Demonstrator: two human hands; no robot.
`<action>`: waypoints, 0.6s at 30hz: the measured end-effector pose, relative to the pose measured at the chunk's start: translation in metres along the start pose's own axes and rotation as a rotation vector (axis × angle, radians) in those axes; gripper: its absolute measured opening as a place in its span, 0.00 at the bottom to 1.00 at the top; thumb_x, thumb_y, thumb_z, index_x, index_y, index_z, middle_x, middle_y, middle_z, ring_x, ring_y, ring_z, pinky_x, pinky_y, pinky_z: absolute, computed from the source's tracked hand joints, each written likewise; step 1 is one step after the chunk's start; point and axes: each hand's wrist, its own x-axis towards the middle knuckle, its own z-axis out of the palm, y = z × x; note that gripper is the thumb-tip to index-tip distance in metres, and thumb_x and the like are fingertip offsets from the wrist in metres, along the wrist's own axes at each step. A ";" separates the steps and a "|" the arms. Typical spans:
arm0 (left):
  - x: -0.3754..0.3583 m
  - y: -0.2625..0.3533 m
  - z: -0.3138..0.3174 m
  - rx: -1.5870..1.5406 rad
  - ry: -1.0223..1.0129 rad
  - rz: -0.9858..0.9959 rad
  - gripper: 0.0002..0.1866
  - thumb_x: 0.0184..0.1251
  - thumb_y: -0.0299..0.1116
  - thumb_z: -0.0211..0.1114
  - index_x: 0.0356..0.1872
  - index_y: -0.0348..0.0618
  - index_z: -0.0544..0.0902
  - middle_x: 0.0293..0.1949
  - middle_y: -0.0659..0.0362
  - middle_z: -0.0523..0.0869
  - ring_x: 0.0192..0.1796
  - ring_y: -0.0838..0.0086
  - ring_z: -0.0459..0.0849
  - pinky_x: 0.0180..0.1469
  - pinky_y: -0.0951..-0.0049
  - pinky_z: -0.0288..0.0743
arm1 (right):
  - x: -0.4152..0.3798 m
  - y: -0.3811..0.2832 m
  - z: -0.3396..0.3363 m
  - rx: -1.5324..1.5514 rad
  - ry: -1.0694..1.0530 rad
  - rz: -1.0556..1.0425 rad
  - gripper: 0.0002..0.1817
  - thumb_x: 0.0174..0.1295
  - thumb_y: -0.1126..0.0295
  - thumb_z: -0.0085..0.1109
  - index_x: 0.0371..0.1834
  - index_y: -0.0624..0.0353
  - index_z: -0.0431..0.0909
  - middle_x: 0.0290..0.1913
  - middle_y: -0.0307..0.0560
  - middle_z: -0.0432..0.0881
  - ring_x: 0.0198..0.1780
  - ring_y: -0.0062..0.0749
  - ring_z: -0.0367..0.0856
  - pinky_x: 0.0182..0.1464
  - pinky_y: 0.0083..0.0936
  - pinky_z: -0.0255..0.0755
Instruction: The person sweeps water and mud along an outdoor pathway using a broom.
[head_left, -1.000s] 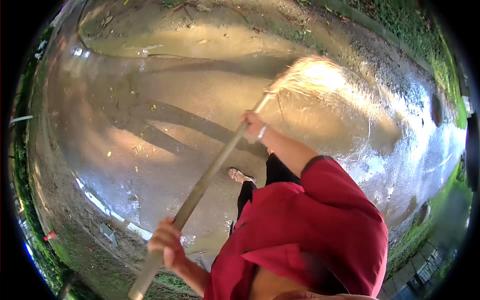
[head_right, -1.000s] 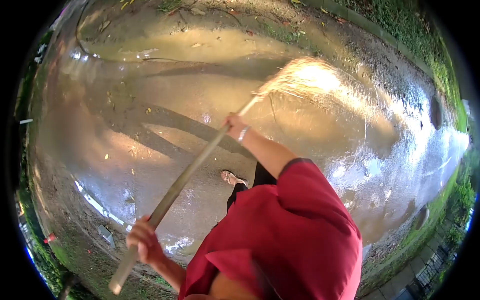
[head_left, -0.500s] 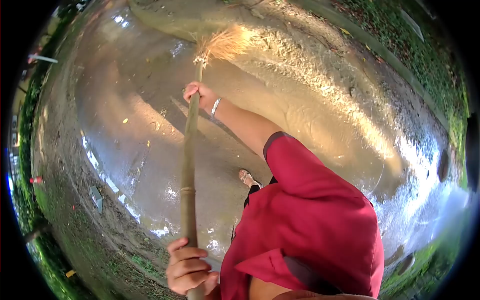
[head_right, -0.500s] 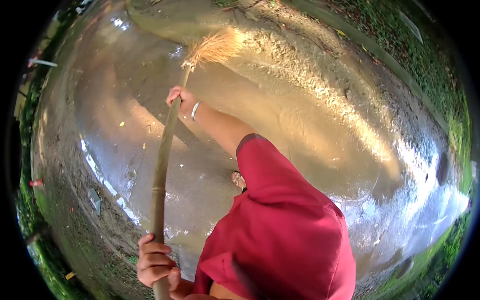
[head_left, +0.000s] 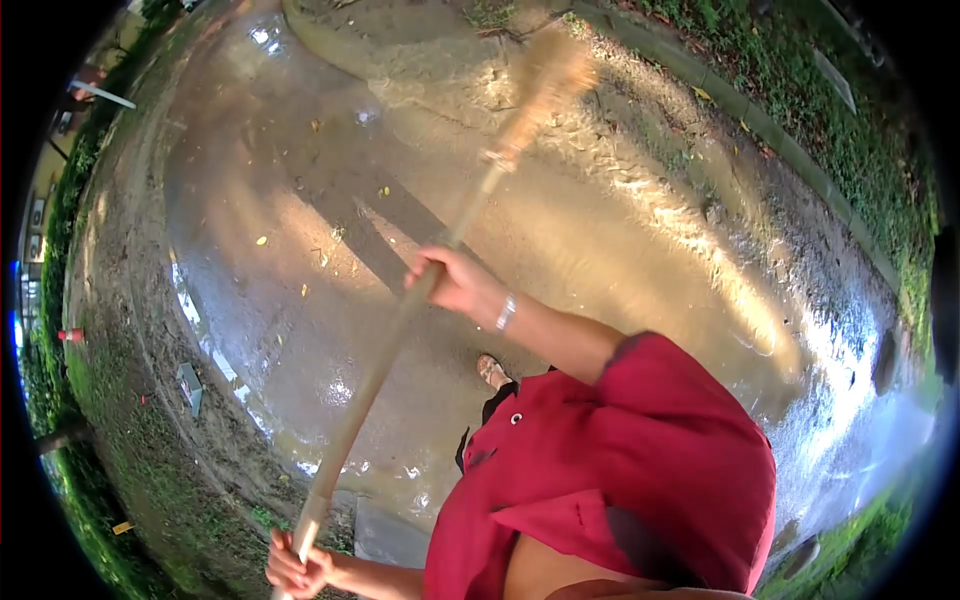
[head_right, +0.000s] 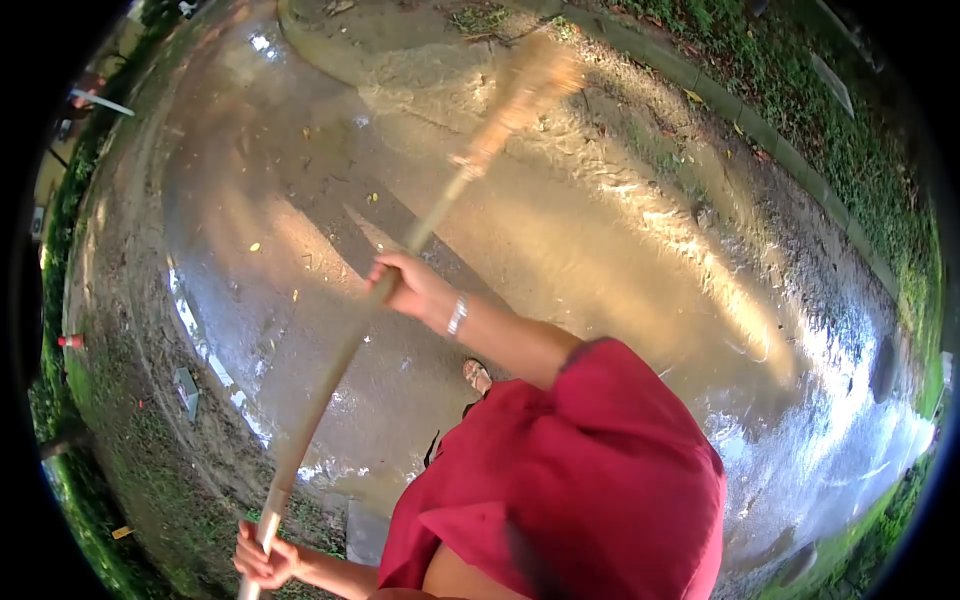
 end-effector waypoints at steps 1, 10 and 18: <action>0.004 -0.013 -0.004 -0.145 0.041 -0.067 0.15 0.54 0.33 0.55 0.12 0.49 0.61 0.11 0.70 0.63 0.18 0.83 0.64 0.48 0.67 0.61 | -0.014 -0.003 -0.024 0.022 0.059 -0.032 0.07 0.51 0.75 0.53 0.18 0.59 0.68 0.17 0.46 0.71 0.26 0.36 0.72 0.40 0.37 0.68; -0.047 -0.266 0.116 -0.693 0.088 -1.031 0.09 0.55 0.36 0.52 0.19 0.49 0.65 0.20 0.63 0.71 0.29 0.71 0.72 0.52 0.54 0.62 | -0.213 -0.196 -0.225 -0.015 0.459 -0.669 0.04 0.46 0.75 0.53 0.23 0.61 0.68 0.23 0.48 0.73 0.30 0.35 0.72 0.41 0.32 0.68; -0.162 -0.276 0.402 -0.743 -0.749 -1.346 0.06 0.56 0.27 0.57 0.23 0.42 0.70 0.35 0.57 0.79 0.41 0.75 0.75 0.47 0.77 0.67 | -0.419 -0.342 -0.398 0.311 0.315 -1.058 0.03 0.52 0.77 0.46 0.24 0.62 0.70 0.19 0.42 0.73 0.23 0.26 0.71 0.28 0.22 0.71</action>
